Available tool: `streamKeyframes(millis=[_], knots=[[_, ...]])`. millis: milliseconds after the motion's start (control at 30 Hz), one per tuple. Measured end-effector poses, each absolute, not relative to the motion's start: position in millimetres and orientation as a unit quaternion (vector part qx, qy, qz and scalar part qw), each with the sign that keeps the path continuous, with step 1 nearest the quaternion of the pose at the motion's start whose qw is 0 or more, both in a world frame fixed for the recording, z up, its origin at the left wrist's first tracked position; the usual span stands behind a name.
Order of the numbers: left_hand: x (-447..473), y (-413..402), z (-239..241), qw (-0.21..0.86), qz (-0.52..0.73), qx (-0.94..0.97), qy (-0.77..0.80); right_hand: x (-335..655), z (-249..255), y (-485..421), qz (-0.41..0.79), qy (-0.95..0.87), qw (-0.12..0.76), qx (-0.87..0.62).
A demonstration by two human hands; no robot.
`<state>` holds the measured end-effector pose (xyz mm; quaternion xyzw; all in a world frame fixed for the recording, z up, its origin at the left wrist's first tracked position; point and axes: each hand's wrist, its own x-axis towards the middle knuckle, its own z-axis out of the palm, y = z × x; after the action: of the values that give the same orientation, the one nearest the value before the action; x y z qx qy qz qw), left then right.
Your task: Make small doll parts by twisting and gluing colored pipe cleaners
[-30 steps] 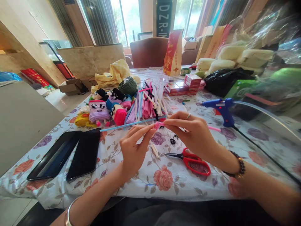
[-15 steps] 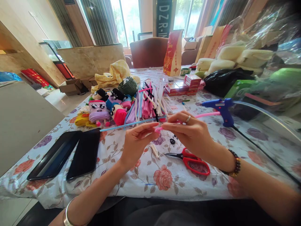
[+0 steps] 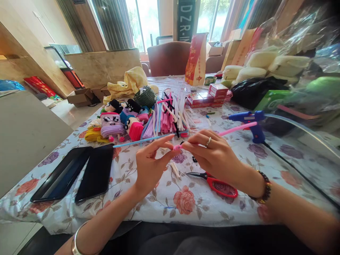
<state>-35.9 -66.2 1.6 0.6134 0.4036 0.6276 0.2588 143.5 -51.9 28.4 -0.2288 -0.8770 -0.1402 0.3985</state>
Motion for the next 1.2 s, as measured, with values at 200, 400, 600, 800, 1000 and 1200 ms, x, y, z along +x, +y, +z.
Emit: streamKeyframes(millis=[200,400,600,800,1000,1200], knots=[[-35.7,-67.4,-2.2,0.128,0.635,0.649,0.399,140.7,24.5,-53.6,-0.129,-0.875,0.399,-0.242],[-33.9,-63.8,2.6,0.264,0.622,0.622,0.395,142.7,26.8,-51.4,-0.134,-0.865,0.414,-0.249],[-34.9,-61.5,6.8,0.372,0.599,0.593,0.389,144.8,29.4,-51.1,-0.160,-0.865,0.405,-0.248],[-34.8,-61.5,8.1,0.380,0.629,0.569,0.369,143.9,28.9,-52.9,-0.194,-0.866,0.401,-0.226],[-33.7,-62.0,11.3,0.366,0.629,0.576,0.372,140.6,25.4,-54.7,-0.209,-0.868,0.387,-0.231],[-31.0,-62.6,7.6,0.304,0.650,0.576,0.391,138.5,27.3,-59.0,-0.214,-0.871,0.371,-0.241]])
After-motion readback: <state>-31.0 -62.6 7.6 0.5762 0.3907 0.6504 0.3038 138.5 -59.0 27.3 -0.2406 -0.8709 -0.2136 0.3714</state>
